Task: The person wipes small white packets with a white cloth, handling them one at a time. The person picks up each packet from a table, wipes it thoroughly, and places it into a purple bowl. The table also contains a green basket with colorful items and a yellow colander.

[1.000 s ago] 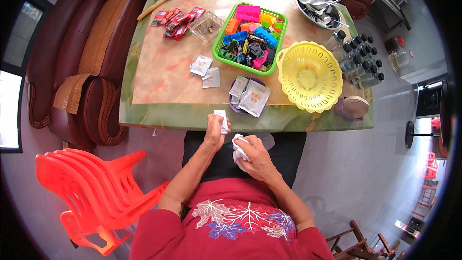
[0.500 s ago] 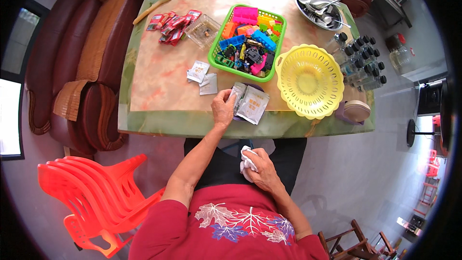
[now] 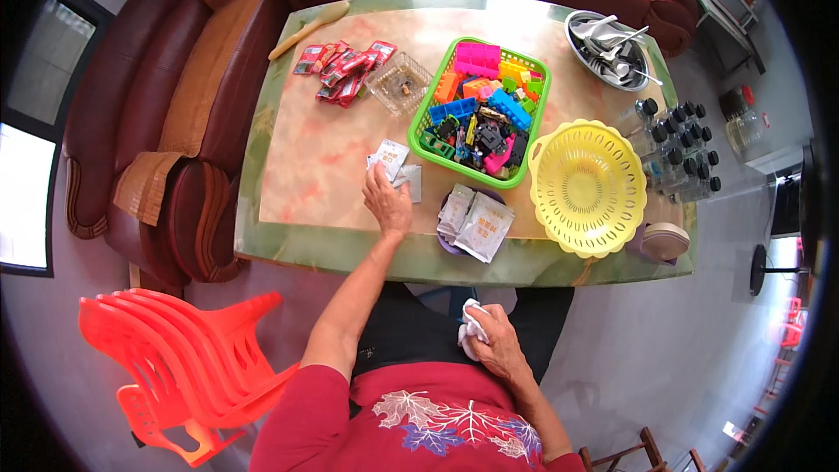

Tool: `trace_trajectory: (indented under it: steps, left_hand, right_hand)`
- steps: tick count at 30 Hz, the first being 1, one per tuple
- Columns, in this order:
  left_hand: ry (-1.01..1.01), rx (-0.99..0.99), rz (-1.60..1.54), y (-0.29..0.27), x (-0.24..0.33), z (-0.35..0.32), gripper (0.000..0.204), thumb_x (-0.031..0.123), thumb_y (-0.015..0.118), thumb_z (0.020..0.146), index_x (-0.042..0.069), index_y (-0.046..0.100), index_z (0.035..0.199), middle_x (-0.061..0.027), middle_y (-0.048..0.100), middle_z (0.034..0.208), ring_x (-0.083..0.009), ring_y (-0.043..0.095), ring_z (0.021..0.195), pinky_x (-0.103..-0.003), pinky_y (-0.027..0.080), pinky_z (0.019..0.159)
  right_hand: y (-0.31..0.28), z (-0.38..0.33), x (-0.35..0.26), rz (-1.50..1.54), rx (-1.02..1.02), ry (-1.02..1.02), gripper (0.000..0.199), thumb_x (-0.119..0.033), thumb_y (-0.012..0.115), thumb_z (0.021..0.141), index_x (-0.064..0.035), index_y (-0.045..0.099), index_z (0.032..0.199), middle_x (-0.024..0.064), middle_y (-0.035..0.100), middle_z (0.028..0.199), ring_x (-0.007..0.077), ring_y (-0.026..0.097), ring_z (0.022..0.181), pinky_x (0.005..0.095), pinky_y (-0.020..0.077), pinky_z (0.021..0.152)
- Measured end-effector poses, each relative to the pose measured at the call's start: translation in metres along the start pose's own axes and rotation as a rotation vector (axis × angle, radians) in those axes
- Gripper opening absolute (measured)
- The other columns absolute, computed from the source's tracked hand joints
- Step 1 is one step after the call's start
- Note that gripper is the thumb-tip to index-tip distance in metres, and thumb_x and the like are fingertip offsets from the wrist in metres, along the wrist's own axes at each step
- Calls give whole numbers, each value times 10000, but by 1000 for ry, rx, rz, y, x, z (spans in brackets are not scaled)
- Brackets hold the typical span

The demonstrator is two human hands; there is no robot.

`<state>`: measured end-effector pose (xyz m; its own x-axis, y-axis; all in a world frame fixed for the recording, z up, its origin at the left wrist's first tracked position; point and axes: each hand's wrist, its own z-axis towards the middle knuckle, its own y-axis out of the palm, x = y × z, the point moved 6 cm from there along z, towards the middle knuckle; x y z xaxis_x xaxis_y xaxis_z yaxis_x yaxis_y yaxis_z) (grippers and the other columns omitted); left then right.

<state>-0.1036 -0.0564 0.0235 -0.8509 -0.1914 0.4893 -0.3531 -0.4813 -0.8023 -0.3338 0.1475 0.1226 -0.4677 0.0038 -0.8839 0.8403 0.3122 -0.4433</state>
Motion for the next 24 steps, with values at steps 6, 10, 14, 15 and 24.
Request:
trace_trajectory:
  steps: [6,10,14,15,24]
  left_hand:
    - [182,-241,90,16,-15,38,613,271,740,742,49,475,1249,-140,513,1212,-333,471,1134,-477,392,926]
    - [174,-382,123,16,-7,47,461,262,715,758,42,543,1124,-125,556,1147,-320,519,1071,-427,444,883]
    - [241,-257,135,19,-21,41,320,171,655,778,37,566,1055,-141,591,1068,-313,537,1042,-409,464,853]
    - [259,-231,103,16,-21,40,283,151,633,786,33,573,1037,-146,605,1024,-319,551,1015,-416,469,845]
    - [-578,-306,-1142,-39,-22,1,184,166,515,944,4,588,892,-51,641,851,-126,631,712,-260,535,547]
  right_hand:
    - [1,4,4,4,-1,15,403,-76,635,768,-41,574,1166,185,547,1042,357,546,958,398,452,837]
    - [0,7,1,-2,10,8,393,-74,628,770,-37,577,1158,183,550,1031,357,547,950,396,454,832]
    - [2,7,-3,7,1,1,392,-68,624,763,-34,579,1151,187,550,1025,355,547,945,393,455,829]
    - [1,6,-3,4,8,-4,393,-67,624,761,-33,579,1151,188,550,1025,355,547,942,393,456,827]
    - [-20,4,-11,56,249,-54,421,15,613,763,-23,561,1179,184,535,1016,324,580,908,359,476,790]
